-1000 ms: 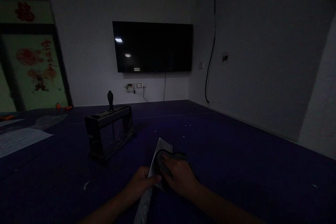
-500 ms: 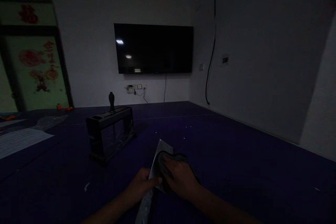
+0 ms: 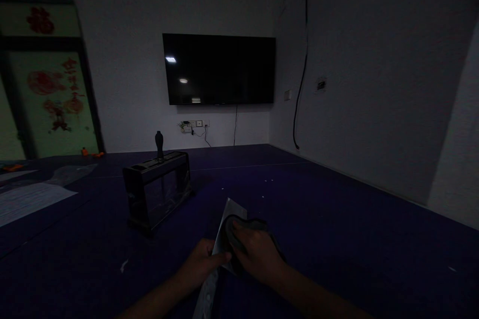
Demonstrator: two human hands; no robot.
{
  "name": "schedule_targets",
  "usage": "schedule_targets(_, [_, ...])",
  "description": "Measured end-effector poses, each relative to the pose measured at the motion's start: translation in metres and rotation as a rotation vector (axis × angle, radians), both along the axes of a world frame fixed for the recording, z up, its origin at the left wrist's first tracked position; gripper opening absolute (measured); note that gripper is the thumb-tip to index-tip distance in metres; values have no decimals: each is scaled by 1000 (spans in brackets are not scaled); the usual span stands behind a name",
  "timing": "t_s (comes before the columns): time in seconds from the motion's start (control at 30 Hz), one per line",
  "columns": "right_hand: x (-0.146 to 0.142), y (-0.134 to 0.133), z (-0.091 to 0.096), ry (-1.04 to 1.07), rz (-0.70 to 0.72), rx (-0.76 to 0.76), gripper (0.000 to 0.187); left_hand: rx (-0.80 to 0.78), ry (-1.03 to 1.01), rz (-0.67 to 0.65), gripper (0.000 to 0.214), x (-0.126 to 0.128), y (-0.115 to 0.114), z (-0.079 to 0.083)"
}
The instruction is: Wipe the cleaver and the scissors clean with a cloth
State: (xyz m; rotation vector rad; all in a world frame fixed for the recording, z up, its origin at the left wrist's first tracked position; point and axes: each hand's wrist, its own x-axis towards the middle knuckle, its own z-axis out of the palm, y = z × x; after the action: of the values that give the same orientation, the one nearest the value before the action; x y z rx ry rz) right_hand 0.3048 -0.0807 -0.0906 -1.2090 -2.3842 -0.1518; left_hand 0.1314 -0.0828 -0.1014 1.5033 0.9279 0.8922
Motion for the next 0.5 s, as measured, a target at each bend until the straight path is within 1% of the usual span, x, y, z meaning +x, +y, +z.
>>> schedule_targets(0.13, [0,-1,2,-11,-3,5,35,-15,2,25,41,0,-2,1])
schedule_targets(0.27, [0,0,1,-12,2,-2,37,-18,-6,17,41,0,-3,3])
schedule_targets(0.5, [0,-1,2,24,11,-9,37,-11,22,21,42,-1,-1,0])
